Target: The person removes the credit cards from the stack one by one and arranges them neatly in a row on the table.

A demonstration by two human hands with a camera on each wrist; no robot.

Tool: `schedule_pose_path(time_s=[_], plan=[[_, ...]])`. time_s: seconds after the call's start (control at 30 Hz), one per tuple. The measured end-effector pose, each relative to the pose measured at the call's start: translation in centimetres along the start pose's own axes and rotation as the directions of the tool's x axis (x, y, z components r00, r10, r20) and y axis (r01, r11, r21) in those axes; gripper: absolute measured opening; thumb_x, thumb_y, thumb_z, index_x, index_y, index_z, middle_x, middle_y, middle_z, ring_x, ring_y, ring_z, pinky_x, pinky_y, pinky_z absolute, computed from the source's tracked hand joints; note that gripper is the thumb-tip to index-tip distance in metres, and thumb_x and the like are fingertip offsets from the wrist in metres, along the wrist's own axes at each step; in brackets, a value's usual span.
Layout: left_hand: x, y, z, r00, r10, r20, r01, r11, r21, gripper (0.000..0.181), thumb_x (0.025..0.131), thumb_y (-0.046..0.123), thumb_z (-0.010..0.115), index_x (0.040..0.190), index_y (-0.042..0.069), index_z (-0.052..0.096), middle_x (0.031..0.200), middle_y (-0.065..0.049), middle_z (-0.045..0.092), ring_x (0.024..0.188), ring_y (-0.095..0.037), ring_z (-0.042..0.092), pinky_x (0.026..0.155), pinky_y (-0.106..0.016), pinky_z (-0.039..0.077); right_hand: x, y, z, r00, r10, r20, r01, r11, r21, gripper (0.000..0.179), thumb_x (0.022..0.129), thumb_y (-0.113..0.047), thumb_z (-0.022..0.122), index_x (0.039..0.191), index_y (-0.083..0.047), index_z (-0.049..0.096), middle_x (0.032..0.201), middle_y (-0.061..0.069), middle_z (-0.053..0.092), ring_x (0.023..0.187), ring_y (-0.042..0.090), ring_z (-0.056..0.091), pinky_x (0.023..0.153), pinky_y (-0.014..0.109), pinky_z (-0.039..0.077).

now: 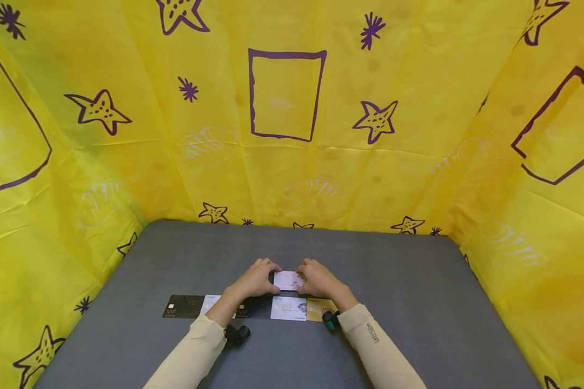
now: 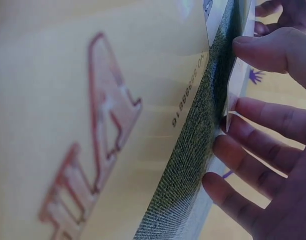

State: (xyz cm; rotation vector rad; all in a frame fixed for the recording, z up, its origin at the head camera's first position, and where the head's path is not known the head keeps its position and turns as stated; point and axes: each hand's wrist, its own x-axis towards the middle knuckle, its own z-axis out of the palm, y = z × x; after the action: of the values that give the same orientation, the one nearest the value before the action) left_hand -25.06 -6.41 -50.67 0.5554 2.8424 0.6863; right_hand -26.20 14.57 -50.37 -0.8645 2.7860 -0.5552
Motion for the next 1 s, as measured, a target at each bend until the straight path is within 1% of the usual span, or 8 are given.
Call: schedule_pose_path(time_s=[0.23, 0.33, 0.47, 0.57, 0.7, 0.87, 1.0], plan=[[0.1, 0.1, -0.3, 0.999, 0.01, -0.04, -0.012, 0.999, -0.032, 0.049, 0.073, 0.029, 0.081, 0.115, 0.008, 0.069, 0.112, -0.009, 0.062, 0.108, -0.027, 0.051, 0.096, -0.047, 0.041, 0.0, 0.1, -0.4, 1.0, -0.002, -0.004, 0.002, 1.0, 0.014, 0.045, 0.078, -0.024, 0.079, 0.116, -0.003, 0.068, 0.103, 0.007, 0.06, 0.087, 0.016, 0.05, 0.079, 0.036, 0.045], [0.2, 0.1, -0.4, 0.999, 0.012, -0.045, -0.014, 0.999, -0.04, 0.048, 0.073, 0.029, 0.081, 0.115, 0.009, 0.068, 0.112, -0.01, 0.062, 0.108, -0.027, 0.051, 0.096, -0.047, 0.04, -0.1, 0.1, -0.7, 1.0, -0.003, -0.014, 0.004, 1.0, 0.011, 0.045, 0.078, -0.024, 0.08, 0.116, -0.003, 0.068, 0.103, 0.007, 0.06, 0.087, 0.015, 0.05, 0.078, 0.034, 0.045], [0.2, 0.3, -0.5, 0.998, 0.017, -0.056, -0.02, 0.999, -0.04, 0.049, 0.074, 0.03, 0.081, 0.117, 0.01, 0.068, 0.113, -0.009, 0.062, 0.109, -0.027, 0.05, 0.097, -0.047, 0.04, -0.3, 0.4, -1.0, 0.999, -0.014, -0.041, 0.014, 1.0, 0.016, 0.046, 0.078, -0.024, 0.08, 0.117, -0.003, 0.068, 0.102, 0.006, 0.059, 0.084, 0.014, 0.048, 0.075, 0.031, 0.044], [0.2, 0.3, -0.5, 0.997, 0.032, -0.072, -0.035, 0.999, -0.041, 0.049, 0.074, 0.03, 0.081, 0.117, 0.011, 0.068, 0.113, -0.008, 0.062, 0.109, -0.026, 0.051, 0.096, -0.047, 0.04, -0.6, 0.5, -1.0, 0.997, -0.029, -0.066, 0.031, 0.999, 0.032, 0.045, 0.078, -0.023, 0.081, 0.116, -0.004, 0.067, 0.102, 0.006, 0.059, 0.084, 0.014, 0.049, 0.074, 0.029, 0.044], [0.1, 0.3, -0.3, 0.994, 0.056, -0.095, -0.059, 0.998, -0.032, 0.048, 0.074, 0.031, 0.081, 0.116, 0.012, 0.068, 0.112, -0.007, 0.062, 0.108, -0.025, 0.051, 0.094, -0.045, 0.041, -1.1, 0.7, -1.1, 0.994, -0.048, -0.096, 0.053, 0.997, 0.049, 0.045, 0.077, -0.021, 0.081, 0.116, -0.003, 0.067, 0.103, 0.007, 0.058, 0.085, 0.015, 0.05, 0.074, 0.029, 0.044], [0.0, 0.5, -0.1, 0.991, 0.069, -0.111, -0.071, 0.997, -0.013, 0.048, 0.074, 0.033, 0.081, 0.116, 0.012, 0.069, 0.112, -0.006, 0.062, 0.108, -0.025, 0.052, 0.093, -0.044, 0.041, -1.5, 0.7, -1.1, 0.992, -0.044, -0.12, 0.052, 0.997, 0.062, 0.044, 0.077, -0.021, 0.081, 0.115, -0.004, 0.067, 0.103, 0.005, 0.058, 0.087, 0.015, 0.051, 0.076, 0.031, 0.045], [-0.1, 0.8, -0.1, 0.992, 0.072, -0.107, -0.076, 0.997, -0.03, 0.048, 0.074, 0.032, 0.081, 0.116, 0.012, 0.069, 0.112, -0.006, 0.063, 0.108, -0.025, 0.052, 0.094, -0.044, 0.041, -1.9, 0.7, -1.1, 0.991, -0.026, -0.128, 0.037, 0.996, 0.084, 0.043, 0.077, -0.022, 0.081, 0.114, -0.004, 0.068, 0.103, 0.004, 0.058, 0.089, 0.014, 0.051, 0.077, 0.031, 0.045]])
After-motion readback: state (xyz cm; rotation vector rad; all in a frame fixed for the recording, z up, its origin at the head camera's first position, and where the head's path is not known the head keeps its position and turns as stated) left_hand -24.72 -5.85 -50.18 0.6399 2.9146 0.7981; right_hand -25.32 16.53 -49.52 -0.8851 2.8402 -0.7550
